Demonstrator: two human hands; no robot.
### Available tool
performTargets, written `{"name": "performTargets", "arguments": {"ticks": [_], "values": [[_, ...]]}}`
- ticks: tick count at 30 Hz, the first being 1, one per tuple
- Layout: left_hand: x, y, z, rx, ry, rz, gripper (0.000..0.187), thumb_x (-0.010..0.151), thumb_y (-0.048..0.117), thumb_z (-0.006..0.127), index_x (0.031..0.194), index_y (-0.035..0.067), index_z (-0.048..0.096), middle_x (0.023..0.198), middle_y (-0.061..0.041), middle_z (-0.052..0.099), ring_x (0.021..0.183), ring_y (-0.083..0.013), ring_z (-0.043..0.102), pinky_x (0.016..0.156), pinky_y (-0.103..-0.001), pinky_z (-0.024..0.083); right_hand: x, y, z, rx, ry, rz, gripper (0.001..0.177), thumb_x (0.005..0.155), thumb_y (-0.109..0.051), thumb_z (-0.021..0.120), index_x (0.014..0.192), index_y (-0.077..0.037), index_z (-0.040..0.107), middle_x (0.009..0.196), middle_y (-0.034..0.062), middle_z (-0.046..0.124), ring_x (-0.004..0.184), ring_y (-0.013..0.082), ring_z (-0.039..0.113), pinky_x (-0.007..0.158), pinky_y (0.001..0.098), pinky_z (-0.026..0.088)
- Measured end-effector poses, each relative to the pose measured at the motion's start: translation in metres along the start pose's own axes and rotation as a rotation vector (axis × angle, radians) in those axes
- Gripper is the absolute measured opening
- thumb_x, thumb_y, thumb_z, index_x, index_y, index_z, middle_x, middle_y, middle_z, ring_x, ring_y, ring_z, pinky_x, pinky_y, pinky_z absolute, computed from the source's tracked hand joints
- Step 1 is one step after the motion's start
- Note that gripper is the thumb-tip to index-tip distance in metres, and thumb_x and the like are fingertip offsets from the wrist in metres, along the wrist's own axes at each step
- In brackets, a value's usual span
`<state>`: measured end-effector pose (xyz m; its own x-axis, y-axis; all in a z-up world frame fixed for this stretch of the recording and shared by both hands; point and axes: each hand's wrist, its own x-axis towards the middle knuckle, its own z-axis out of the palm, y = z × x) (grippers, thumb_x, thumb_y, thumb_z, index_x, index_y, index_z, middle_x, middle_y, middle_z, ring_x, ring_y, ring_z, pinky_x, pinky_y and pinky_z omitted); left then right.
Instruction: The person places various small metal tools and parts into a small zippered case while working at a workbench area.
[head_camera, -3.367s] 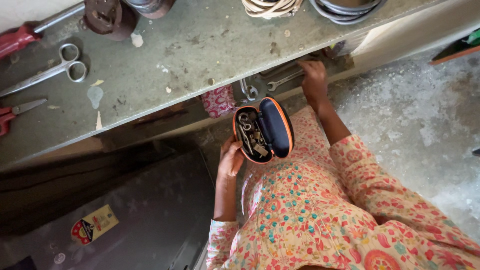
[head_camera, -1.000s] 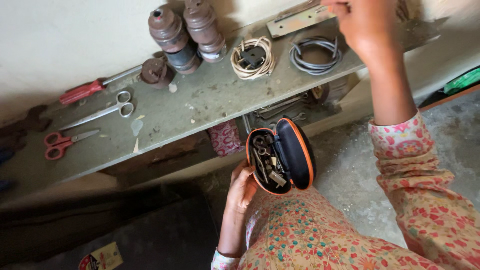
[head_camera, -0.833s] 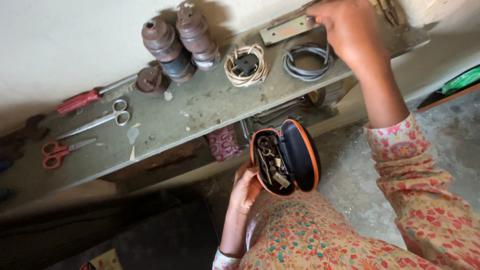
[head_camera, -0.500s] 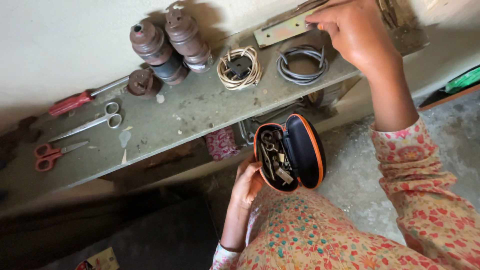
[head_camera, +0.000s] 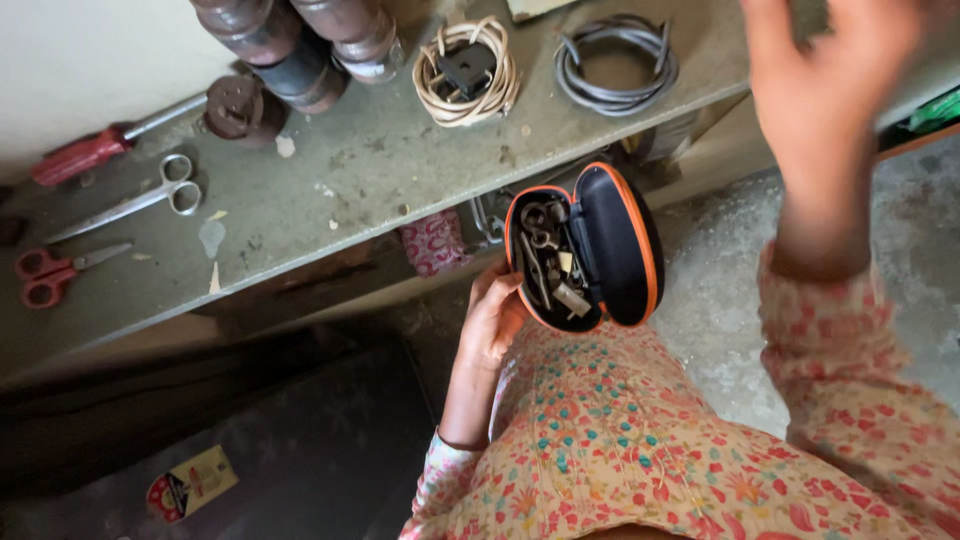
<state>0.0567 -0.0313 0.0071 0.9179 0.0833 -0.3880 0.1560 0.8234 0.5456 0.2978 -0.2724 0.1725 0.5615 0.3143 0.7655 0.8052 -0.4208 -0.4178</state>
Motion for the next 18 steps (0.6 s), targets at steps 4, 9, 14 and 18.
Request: {"name": "performTargets", "arguments": {"ticks": [4, 9, 14, 18], "values": [[-0.002, 0.005, 0.007, 0.001, -0.015, -0.012, 0.046, 0.093, 0.005, 0.059, 0.136, -0.01, 0.054, 0.126, -0.018, 0.065, 0.113, -0.0275, 0.066, 0.101, -0.047, 0.055, -0.027, -0.104, -0.021, 0.29, -0.097, 0.232, 0.01, 0.11, 0.009, 0.062, 0.119, 0.004, 0.064, 0.118, 0.0137, 0.07, 0.104, 0.0167, 0.068, 0.096, 0.0292, 0.056], [-0.003, 0.009, 0.012, 0.008, -0.038, -0.021, 0.047, 0.091, 0.005, 0.058, 0.137, -0.008, 0.052, 0.127, -0.014, 0.064, 0.114, -0.0253, 0.065, 0.101, -0.047, 0.055, -0.039, -0.139, 0.009, 0.242, -0.343, 0.23, 0.015, 0.097, -0.001, 0.075, 0.112, -0.002, 0.073, 0.1, 0.011, 0.074, 0.083, 0.0217, 0.072, 0.073, 0.0341, 0.055], [-0.007, 0.003, 0.002, 0.03, -0.046, -0.018, 0.046, 0.095, 0.003, 0.057, 0.138, -0.01, 0.052, 0.128, -0.018, 0.064, 0.116, -0.0264, 0.065, 0.104, -0.046, 0.054, -0.072, -0.135, 0.034, 0.16, -0.371, 0.257, 0.008, 0.101, -0.002, 0.07, 0.106, -0.003, 0.065, 0.097, 0.0127, 0.069, 0.086, 0.0309, 0.071, 0.076, 0.0379, 0.056], [-0.011, 0.003, 0.001, 0.057, -0.063, -0.059, 0.047, 0.093, 0.003, 0.055, 0.138, -0.01, 0.05, 0.123, -0.018, 0.064, 0.109, -0.0277, 0.066, 0.095, -0.047, 0.056, -0.086, -0.135, 0.052, -0.16, -0.338, 0.259, 0.01, 0.097, -0.006, 0.073, 0.097, -0.008, 0.064, 0.09, 0.013, 0.066, 0.081, 0.0346, 0.066, 0.068, 0.0442, 0.051]]}}
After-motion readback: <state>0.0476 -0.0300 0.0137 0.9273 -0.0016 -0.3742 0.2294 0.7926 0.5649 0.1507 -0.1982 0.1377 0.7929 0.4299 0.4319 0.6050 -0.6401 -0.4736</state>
